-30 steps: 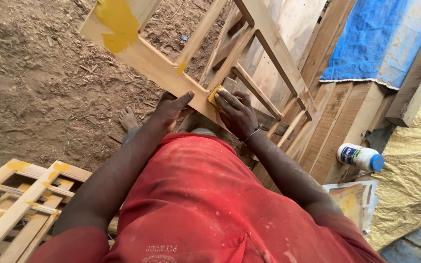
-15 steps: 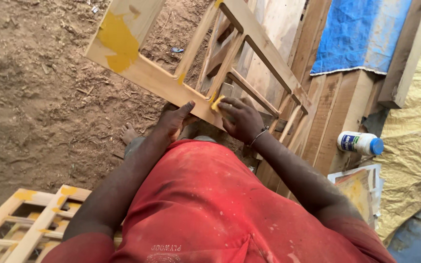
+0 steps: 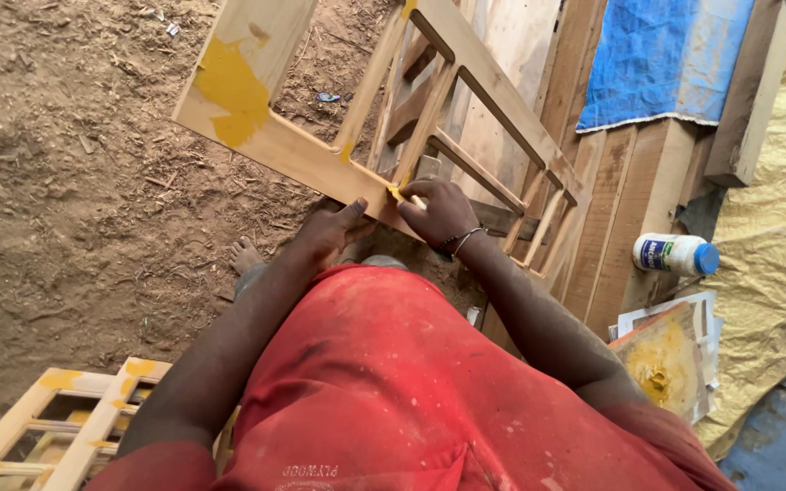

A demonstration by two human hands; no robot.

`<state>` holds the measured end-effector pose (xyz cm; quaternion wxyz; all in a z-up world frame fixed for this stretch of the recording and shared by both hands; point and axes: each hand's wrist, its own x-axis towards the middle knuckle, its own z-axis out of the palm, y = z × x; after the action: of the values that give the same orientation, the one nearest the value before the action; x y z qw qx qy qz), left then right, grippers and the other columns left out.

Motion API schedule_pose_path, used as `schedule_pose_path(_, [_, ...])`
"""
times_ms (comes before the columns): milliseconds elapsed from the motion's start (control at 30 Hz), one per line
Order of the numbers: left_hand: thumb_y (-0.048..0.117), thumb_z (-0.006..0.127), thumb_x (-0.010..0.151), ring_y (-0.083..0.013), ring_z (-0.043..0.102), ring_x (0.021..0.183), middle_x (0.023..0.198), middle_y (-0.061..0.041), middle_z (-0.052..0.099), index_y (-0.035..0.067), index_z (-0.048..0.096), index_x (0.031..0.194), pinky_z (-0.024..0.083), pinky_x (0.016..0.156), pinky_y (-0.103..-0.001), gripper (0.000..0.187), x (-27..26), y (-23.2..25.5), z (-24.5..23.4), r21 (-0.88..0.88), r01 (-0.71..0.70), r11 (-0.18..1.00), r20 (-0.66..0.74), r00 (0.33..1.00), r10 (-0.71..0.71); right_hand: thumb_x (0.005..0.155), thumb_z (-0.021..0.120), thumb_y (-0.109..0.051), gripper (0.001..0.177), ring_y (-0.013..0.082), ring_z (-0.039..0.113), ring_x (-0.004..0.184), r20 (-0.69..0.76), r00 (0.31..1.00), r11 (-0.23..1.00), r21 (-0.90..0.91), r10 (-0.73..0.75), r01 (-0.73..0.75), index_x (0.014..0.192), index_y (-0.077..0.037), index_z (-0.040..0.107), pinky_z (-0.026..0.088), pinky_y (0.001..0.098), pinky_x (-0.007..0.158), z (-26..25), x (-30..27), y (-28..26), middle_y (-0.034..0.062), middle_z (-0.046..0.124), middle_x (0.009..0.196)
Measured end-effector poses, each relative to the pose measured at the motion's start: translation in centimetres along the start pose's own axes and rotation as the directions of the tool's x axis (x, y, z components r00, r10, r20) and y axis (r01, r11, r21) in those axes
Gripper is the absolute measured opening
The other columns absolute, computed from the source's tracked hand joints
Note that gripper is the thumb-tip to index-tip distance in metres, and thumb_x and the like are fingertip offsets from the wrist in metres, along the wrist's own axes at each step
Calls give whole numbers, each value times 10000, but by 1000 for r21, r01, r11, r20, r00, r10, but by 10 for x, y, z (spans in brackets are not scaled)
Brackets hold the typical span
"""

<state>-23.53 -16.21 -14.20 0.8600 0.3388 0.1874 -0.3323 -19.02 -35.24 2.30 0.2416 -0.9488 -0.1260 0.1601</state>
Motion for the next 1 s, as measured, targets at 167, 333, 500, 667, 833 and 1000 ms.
schedule_pose_path(167, [292, 618, 1002, -267, 759, 1000, 1172, -194, 725, -21, 526, 1361, 639, 871, -404, 485, -27, 40, 6, 507, 181, 843, -58, 983, -177, 839, 720, -307, 338, 323, 705, 980, 132, 989, 994, 78, 68, -79, 1042, -50, 805, 541, 413, 876, 5, -4, 16, 162, 737, 1035])
schedule_pose_path(333, [272, 601, 1007, -247, 732, 977, 1091, -128, 787, 64, 736, 1163, 582, 857, -401, 293, -75, 92, 54, 972, -180, 149, 182, 983, -4, 896, 661, -248, 356, 133, 641, 707, 300, 893, 744, 496, 336, -447, 1186, -76, 775, 501, 304, 529, -5, -22, 35, 49, 706, 863])
schedule_pose_path(500, [200, 627, 919, -325, 690, 964, 1142, -174, 712, 54, 612, 1342, 566, 794, -449, 448, -50, 83, 97, 836, -311, -453, 465, 839, 282, 939, 643, -214, 344, 61, 645, 712, 153, 931, 673, 654, 331, -347, 1235, -68, 740, 513, 229, 514, -15, -33, 56, -14, 677, 845])
schedule_pose_path(667, [155, 595, 905, -259, 685, 879, 1087, -174, 703, -9, 604, 1353, 570, 624, -410, 477, -8, 58, 115, 529, -150, -835, 452, 883, 128, 970, 631, -211, 369, 80, 635, 740, 53, 953, 631, 738, 299, -239, 1297, -64, 720, 534, 233, 573, -15, -36, 90, 16, 682, 864])
schedule_pose_path(833, [201, 578, 998, -311, 669, 1008, 1059, -119, 680, 130, 738, 957, 557, 842, -453, 181, -12, 52, 111, 833, -159, -531, 352, 891, 285, 996, 663, -206, 410, 108, 663, 812, -91, 966, 543, 838, 243, -58, 1380, -64, 684, 568, 249, 669, -27, -16, 127, 97, 720, 971])
schedule_pose_path(1000, [219, 633, 904, -333, 684, 952, 1098, -161, 645, 112, 691, 1030, 567, 796, -460, 176, -35, 55, 124, 948, -66, -310, 190, 901, 389, 912, 723, -124, 480, 268, 650, 1170, -462, 838, 894, 183, -290, 410, 1385, -75, 649, 555, 378, 978, -60, 47, 158, 109, 638, 1386])
